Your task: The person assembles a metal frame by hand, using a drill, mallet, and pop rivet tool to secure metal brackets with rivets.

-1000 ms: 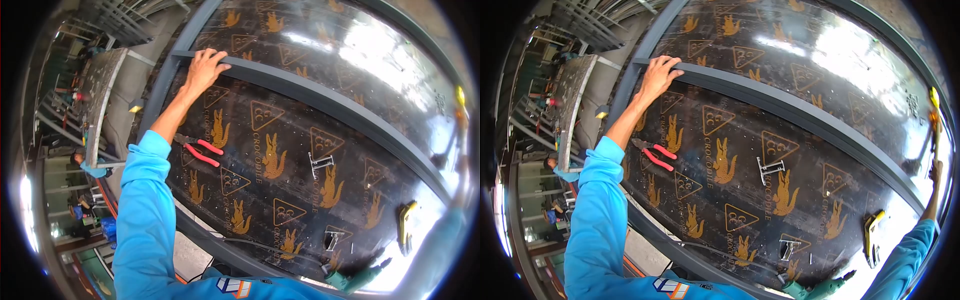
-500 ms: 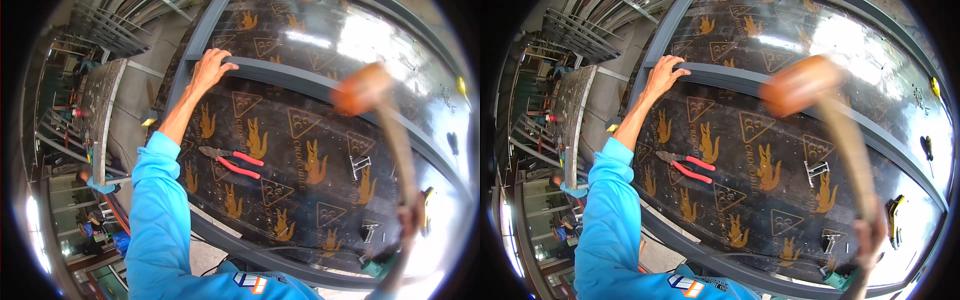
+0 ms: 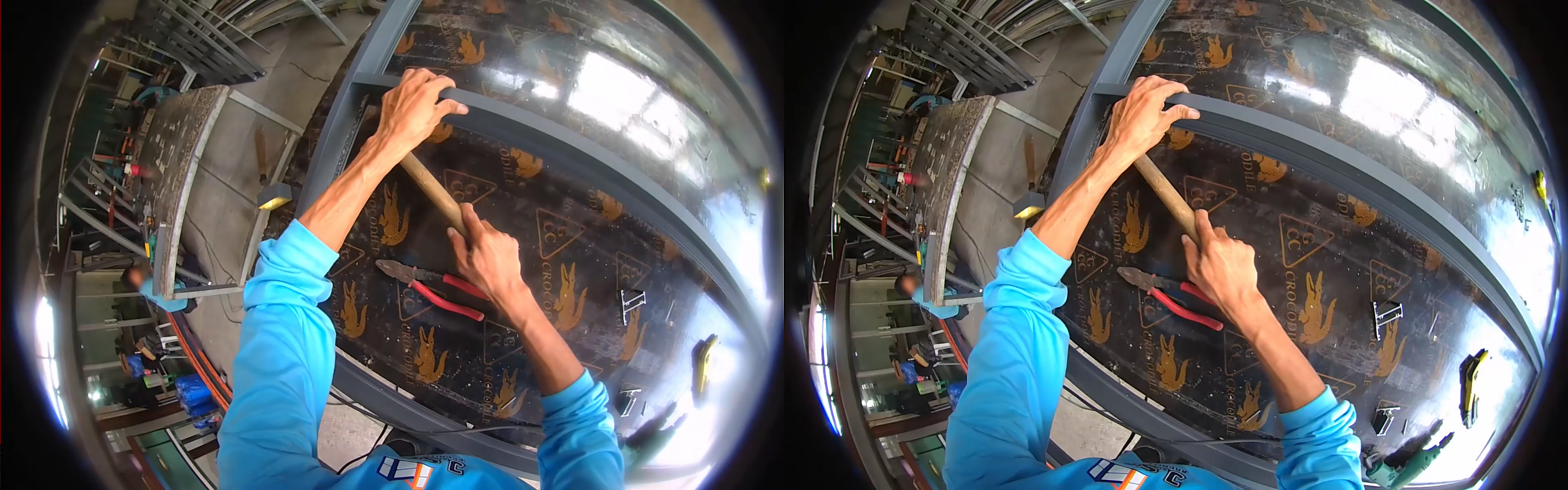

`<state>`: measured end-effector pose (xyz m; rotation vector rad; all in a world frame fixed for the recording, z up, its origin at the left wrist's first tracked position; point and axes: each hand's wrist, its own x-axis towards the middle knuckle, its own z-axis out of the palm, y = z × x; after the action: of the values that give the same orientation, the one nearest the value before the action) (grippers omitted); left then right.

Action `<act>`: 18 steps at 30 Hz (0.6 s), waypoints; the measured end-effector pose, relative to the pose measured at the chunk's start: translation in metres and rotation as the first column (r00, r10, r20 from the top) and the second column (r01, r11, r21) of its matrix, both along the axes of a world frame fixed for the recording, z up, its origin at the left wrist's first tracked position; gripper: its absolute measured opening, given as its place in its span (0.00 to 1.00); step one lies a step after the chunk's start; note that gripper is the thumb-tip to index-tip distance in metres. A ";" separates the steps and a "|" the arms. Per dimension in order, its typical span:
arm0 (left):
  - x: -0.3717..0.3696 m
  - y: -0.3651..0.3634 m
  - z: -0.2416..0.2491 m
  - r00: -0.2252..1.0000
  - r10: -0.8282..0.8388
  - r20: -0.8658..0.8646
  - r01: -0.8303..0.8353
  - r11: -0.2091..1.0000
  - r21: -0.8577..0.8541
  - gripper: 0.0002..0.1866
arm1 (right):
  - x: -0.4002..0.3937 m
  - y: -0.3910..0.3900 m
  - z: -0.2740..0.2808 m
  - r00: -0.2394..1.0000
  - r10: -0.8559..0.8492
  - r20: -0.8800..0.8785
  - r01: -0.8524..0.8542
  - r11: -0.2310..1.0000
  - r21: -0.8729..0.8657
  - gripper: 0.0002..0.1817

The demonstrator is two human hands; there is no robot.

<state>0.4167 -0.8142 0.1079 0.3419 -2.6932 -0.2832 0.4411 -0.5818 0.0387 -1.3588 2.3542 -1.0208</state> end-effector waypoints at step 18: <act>0.003 -0.007 -0.004 0.978 0.039 0.206 -0.020 0.996 -0.090 0.19 | -0.015 -0.034 -0.032 0.928 -0.333 -0.165 0.301 0.934 -0.190 0.26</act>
<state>0.4197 -0.8217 0.1042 0.4051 -2.8913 -0.1261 0.4257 -0.6158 0.0067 -1.1999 2.7600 -1.2409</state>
